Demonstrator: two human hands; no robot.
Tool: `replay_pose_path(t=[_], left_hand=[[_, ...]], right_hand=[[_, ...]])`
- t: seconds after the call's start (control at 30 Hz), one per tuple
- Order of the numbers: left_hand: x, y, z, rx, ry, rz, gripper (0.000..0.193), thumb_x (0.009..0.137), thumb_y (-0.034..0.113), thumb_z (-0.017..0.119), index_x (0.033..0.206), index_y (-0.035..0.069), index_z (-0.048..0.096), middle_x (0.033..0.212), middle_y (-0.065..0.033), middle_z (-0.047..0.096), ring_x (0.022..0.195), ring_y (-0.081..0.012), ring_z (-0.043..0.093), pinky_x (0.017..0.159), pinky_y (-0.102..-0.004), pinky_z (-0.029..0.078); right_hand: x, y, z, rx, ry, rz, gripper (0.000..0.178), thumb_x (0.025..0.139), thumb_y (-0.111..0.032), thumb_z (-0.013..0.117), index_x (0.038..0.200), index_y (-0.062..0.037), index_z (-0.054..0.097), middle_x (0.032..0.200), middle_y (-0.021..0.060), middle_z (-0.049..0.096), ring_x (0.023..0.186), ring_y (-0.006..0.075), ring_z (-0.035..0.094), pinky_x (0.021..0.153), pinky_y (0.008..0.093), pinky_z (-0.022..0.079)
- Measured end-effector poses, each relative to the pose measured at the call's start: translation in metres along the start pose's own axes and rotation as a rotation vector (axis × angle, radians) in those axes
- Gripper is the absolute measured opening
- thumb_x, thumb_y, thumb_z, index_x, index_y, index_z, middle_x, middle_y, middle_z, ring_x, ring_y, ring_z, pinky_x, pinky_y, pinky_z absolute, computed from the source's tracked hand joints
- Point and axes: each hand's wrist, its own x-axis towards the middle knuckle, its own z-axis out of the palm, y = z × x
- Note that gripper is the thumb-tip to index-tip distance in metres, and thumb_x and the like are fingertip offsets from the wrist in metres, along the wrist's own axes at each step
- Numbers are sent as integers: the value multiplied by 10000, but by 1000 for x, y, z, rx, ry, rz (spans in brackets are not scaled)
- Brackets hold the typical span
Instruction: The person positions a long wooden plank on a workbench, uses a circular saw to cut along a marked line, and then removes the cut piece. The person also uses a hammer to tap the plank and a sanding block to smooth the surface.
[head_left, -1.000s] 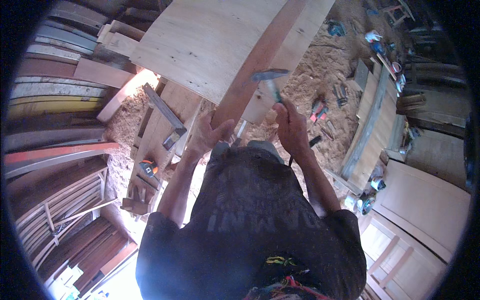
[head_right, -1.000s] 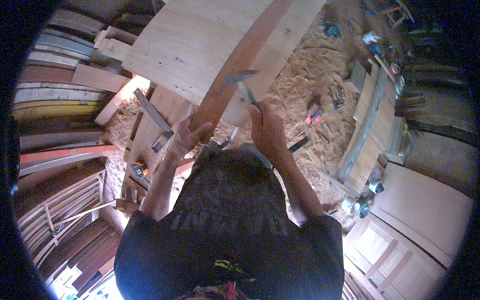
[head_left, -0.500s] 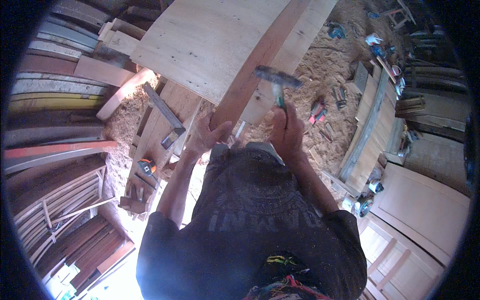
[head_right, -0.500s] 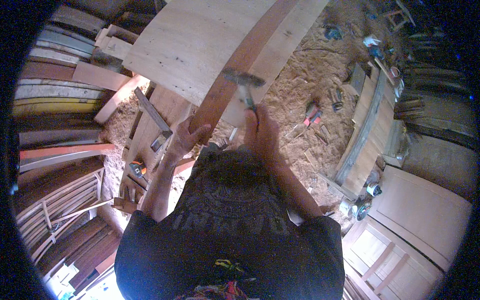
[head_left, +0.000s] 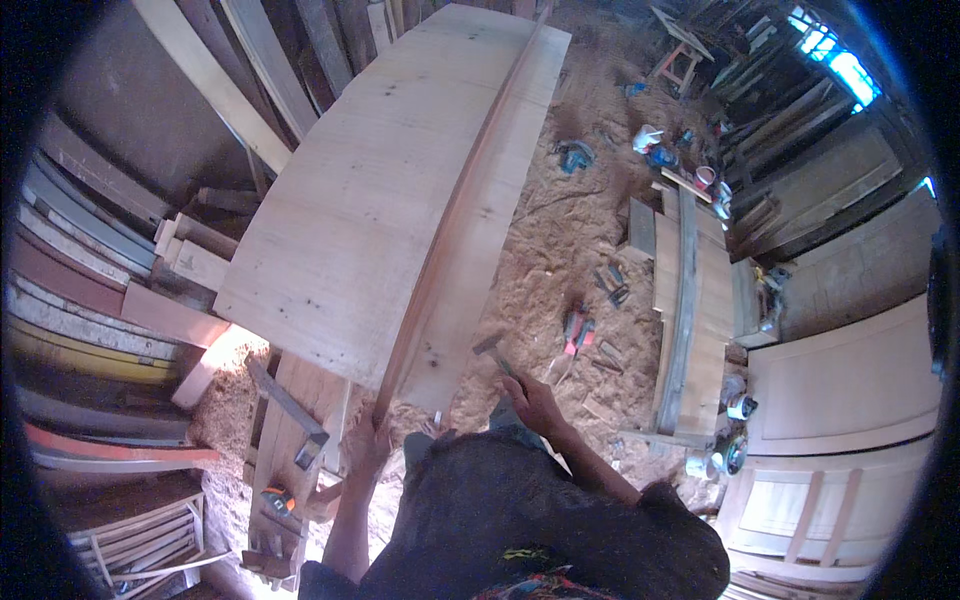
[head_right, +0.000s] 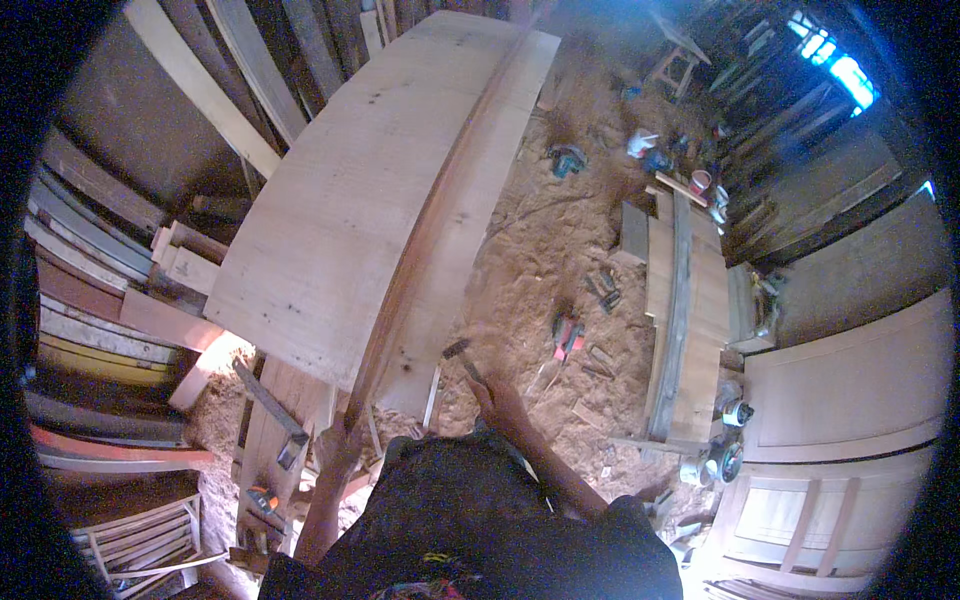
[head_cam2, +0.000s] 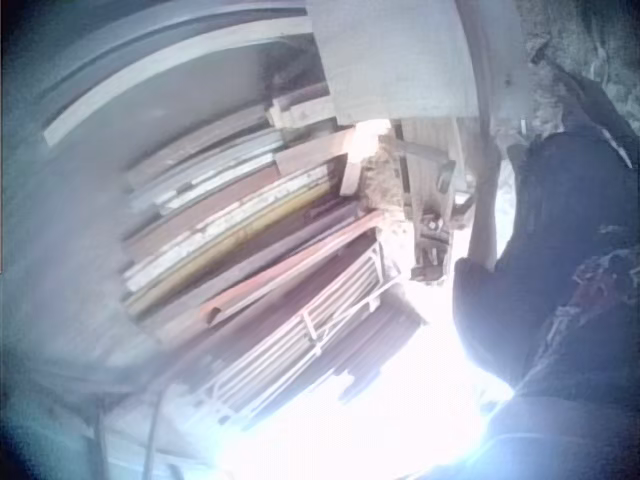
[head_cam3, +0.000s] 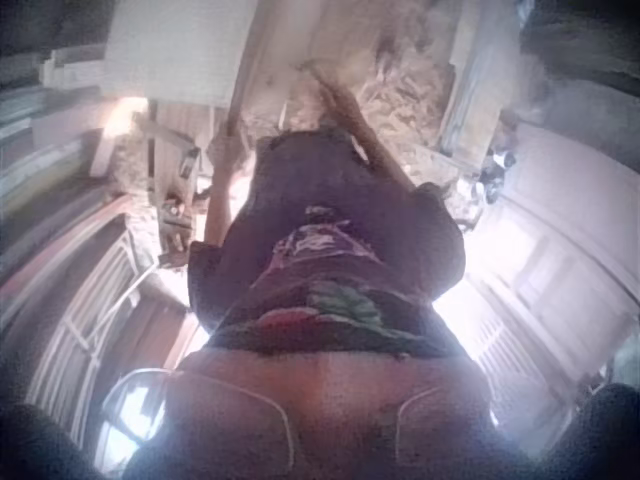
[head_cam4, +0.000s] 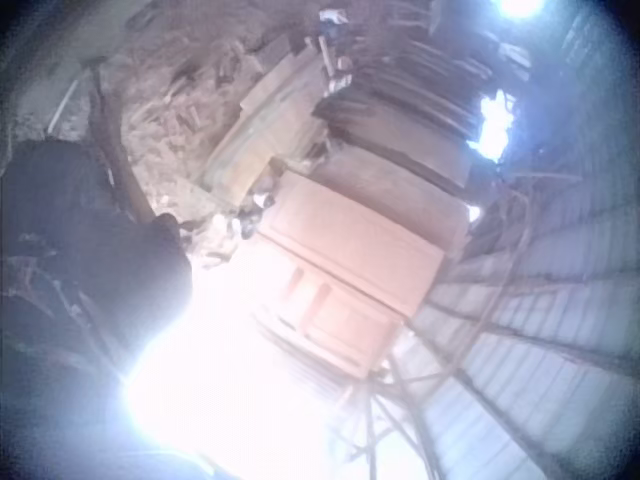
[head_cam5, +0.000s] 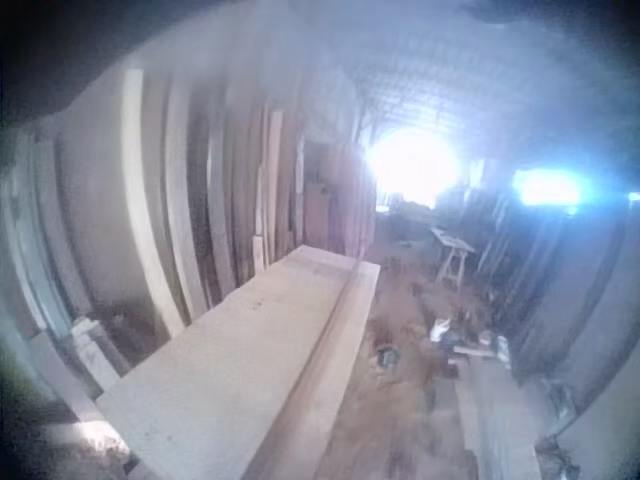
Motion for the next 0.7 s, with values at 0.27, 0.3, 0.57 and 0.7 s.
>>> replay_pose_path(t=[0.27,0.3,0.57,0.7], left_hand=[[-5,-10,21,16,249,0,430,882,412,688,1091,46,602,876,-236,699,830,-437,686,737,-545,525],[-5,-12,21,44,229,-30,468,860,415,704,1129,47,599,941,-238,704,897,-430,684,786,-547,519],[51,75,-35,71,340,-194,1115,767,612,774,1564,19,267,1571,-301,314,1463,-436,311,1196,-517,283],[126,156,-41,-133,470,43,978,809,495,794,1501,-43,359,1499,-309,419,1397,-430,420,1147,-489,362]], right_hand=[[66,83,-54,101,45,152,359,987,-332,638,956,26,641,700,79,608,595,165,570,562,372,457],[77,86,-63,172,44,159,361,984,-338,642,950,22,638,690,69,601,585,155,564,550,366,455],[158,167,-140,260,200,68,319,977,-335,650,926,-22,616,643,7,537,535,105,521,490,309,431],[211,189,-176,393,224,112,302,1007,-345,618,949,-50,596,642,-9,522,509,105,499,460,296,400]])
